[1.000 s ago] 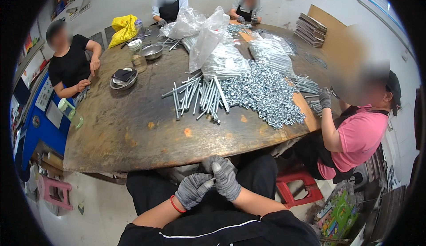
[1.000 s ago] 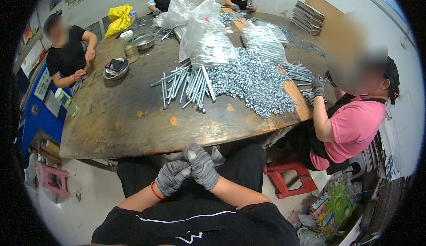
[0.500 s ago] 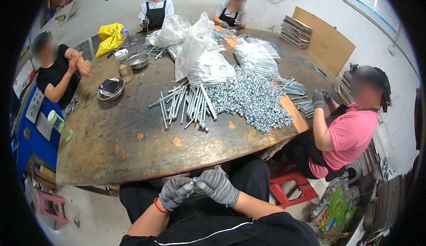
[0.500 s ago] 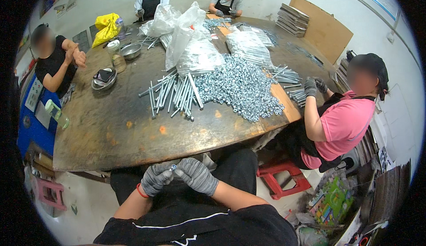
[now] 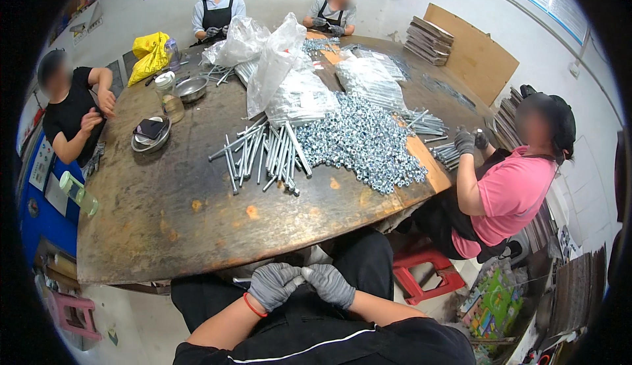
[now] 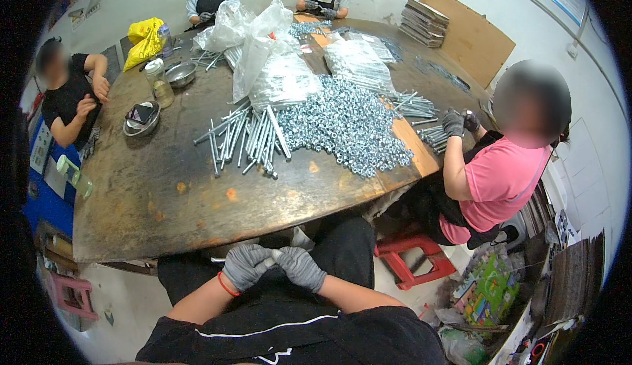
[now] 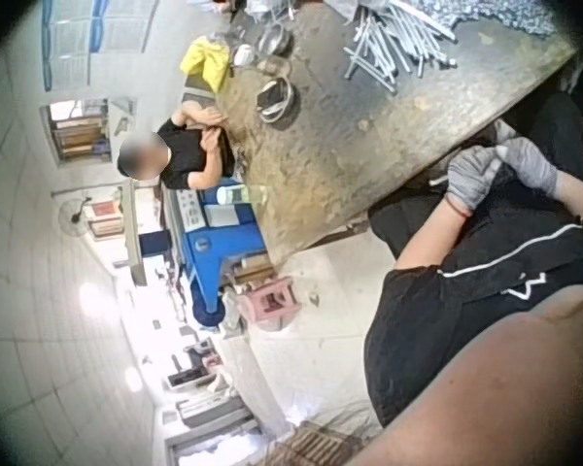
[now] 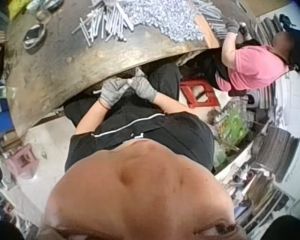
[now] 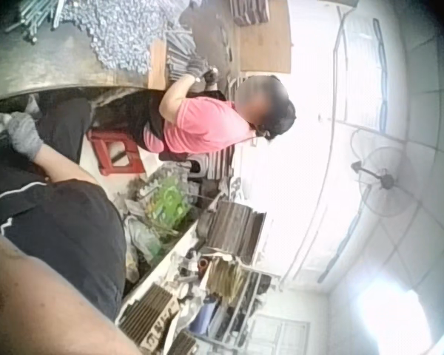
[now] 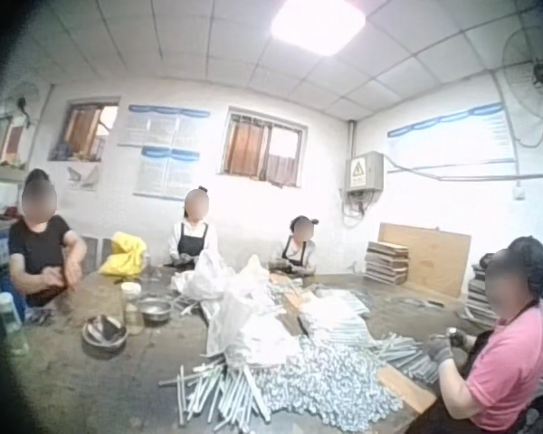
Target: The person repeatedly picks up metal rods and small fasteners from a table, threads the fasteners onto the rods by hand, and places the assembled units back on the table. Other workers are present at the same table performing similar tasks.
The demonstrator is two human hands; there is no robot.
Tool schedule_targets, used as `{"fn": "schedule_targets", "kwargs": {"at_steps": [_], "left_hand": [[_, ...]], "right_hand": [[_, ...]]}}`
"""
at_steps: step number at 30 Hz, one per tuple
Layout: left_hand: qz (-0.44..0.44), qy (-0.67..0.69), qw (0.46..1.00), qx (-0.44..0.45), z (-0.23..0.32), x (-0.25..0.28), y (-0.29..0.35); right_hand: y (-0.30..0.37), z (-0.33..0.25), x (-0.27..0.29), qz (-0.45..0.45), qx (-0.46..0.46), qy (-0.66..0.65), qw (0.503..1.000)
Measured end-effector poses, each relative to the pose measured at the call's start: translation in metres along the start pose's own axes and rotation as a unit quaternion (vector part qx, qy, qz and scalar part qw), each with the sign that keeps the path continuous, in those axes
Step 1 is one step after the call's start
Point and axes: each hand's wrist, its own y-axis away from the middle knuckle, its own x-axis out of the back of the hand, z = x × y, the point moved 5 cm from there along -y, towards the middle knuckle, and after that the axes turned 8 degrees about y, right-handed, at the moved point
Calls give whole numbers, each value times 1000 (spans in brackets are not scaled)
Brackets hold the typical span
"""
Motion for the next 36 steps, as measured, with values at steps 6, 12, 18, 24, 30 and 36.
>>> {"fn": "schedule_targets", "kwargs": {"at_steps": [6, 12, 18, 24, 30, 36], "left_hand": [[7, -186, 982, -29, -20, -19, 9], [-261, -115, 939, 194, -131, -85, 14], [-44, 101, 948, 297, -265, -141, 43], [-431, 81, 814, 382, -222, -148, 79], [-465, 106, 840, 257, -70, -59, -15], [106, 379, 838, 379, -155, 32, -104]], "right_hand": [[8, 33, -35, -80, -345, -476, 805], [18, 84, -36, -33, -387, -355, 850], [-3, 46, 15, 36, -157, -150, 976], [-66, 64, 115, 249, -100, 266, 926], [-157, 77, 173, 237, -229, 404, 854], [-191, 70, 171, 256, -231, 444, 827]]}}
